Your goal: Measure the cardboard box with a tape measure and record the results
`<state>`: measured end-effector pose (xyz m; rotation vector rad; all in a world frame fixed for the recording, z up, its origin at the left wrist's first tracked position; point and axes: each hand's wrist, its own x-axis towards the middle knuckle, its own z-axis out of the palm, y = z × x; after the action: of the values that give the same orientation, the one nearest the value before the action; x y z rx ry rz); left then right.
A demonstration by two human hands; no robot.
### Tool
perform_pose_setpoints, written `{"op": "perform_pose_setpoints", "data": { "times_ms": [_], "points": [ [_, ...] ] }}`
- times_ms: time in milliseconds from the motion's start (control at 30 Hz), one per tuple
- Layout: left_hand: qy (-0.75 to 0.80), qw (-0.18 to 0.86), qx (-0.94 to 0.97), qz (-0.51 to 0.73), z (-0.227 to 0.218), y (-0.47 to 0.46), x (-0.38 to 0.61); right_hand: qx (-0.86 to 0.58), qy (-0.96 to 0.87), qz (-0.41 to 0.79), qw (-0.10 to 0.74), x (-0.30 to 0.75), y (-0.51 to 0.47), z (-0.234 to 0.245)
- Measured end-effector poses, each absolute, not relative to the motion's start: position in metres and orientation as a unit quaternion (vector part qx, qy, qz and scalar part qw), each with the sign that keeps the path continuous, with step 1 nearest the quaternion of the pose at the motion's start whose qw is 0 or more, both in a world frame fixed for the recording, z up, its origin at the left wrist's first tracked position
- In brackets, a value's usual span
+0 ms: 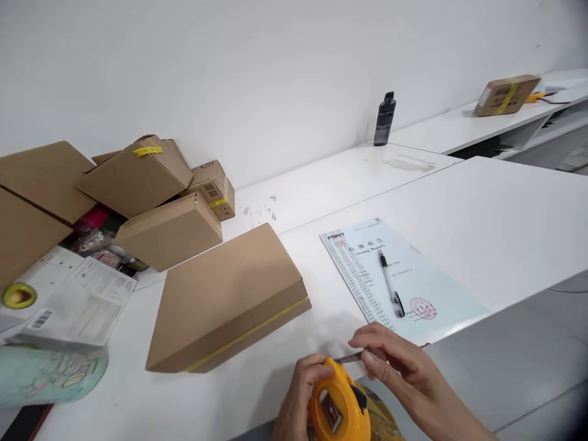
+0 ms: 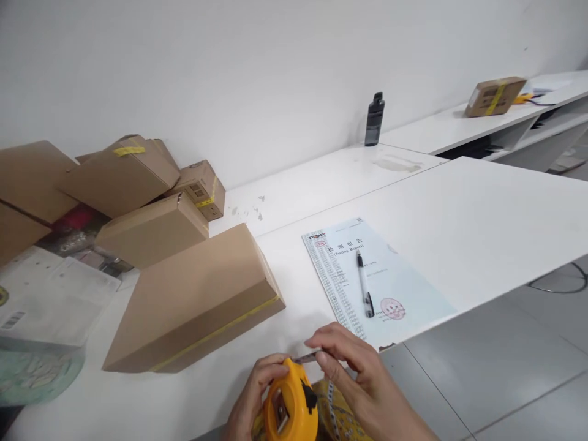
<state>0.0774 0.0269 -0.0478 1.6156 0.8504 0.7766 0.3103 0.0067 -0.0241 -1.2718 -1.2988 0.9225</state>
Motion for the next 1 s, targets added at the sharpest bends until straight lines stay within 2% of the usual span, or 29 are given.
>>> {"op": "perform_pose_setpoints", "data": {
  "times_ms": [67,167,233,333,467,533,667,733,800,900,1000],
  "points": [
    [0.355,0.522,0.702,0.329,-0.049,0.035,0.078,-0.548,-0.572,0.325,0.516,0.316,0.015,-0.029],
    [0.392,0.442,0.742,0.317,-0.049,0.044,0.079,-0.652,-0.539,0.182,0.500,0.351,0.037,-0.041],
    [0.421,0.386,0.765,0.298,-0.049,0.049,0.081,-0.756,-0.492,0.082,0.424,0.380,0.056,-0.051],
    [0.434,0.329,0.799,0.255,-0.049,0.057,0.085,-0.814,-0.496,0.058,0.296,0.409,0.083,-0.060],
    [0.433,0.284,0.827,0.219,-0.054,0.070,0.091,-0.776,-0.579,0.083,0.236,0.416,0.102,-0.060],
    [0.419,0.246,0.848,0.212,-0.060,0.076,0.094,-0.754,-0.582,0.147,0.269,0.419,0.102,-0.057],
    [0.437,0.142,0.851,0.257,-0.070,0.080,0.103,-0.647,-0.481,0.335,0.488,0.435,0.088,-0.045],
    [0.435,0.078,0.852,0.280,-0.071,0.075,0.112,-0.593,-0.427,0.374,0.570,0.442,0.079,-0.040],
    [0.392,0.050,0.867,0.305,-0.070,0.068,0.127,-0.582,-0.387,0.366,0.615,0.444,0.073,-0.036],
    [0.297,0.130,0.905,0.277,-0.066,0.056,0.166,-0.602,-0.350,0.310,0.647,0.435,0.075,-0.038],
    [0.280,0.210,0.923,0.157,-0.063,0.054,0.211,-0.602,-0.357,0.311,0.644,0.424,0.087,-0.045]
  ]
}}
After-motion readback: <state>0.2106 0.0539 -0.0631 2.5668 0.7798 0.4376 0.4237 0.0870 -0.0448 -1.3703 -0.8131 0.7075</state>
